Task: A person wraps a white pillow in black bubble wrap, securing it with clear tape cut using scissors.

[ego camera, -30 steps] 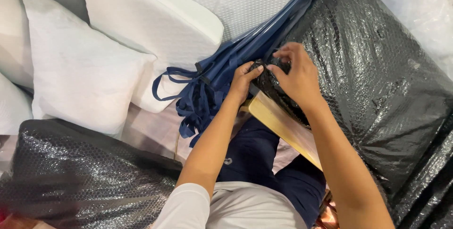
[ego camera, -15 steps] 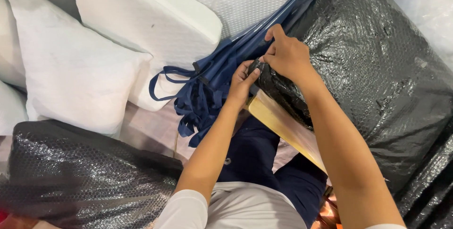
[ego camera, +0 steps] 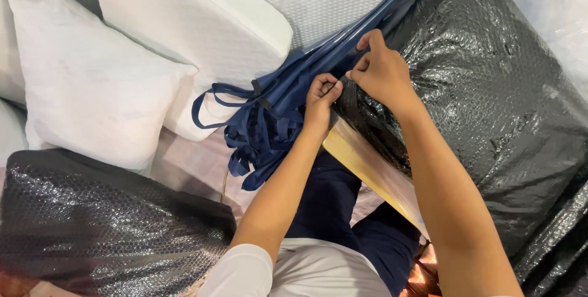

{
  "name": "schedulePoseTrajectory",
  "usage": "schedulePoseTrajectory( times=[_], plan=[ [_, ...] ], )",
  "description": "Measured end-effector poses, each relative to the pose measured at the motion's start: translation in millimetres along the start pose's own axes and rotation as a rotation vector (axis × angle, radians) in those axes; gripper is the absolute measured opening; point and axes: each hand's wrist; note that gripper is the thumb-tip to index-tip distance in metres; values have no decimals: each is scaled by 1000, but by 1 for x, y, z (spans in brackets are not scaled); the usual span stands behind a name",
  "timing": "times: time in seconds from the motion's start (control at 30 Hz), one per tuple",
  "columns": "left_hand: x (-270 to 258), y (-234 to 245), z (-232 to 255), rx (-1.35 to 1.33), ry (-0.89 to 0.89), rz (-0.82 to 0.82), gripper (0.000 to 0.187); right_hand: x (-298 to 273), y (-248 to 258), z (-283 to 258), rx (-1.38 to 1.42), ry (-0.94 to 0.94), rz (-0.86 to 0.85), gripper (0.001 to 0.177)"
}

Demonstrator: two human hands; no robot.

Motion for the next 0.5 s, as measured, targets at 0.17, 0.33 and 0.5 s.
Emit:
schedulePoseTrajectory(
  times=[0.17,0.33,0.5],
  plan=[
    [-16,-22,29,51,-22,-5,9,1,0,4,36,-48,1,47],
    [-26,-25,33,241,-140,47,14,-1,6,-5,98,-39,0,45],
    [-36,-27,46,609,-506,96,11,-2,6,-5,82,-2,4,45]
  ],
)
Point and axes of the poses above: each hand's wrist, its own x-axis towards the middle knuckle, its own y-axis out of the back of the hand, z = x × y, and after that the axes turned 6 degrees about z, right-handed
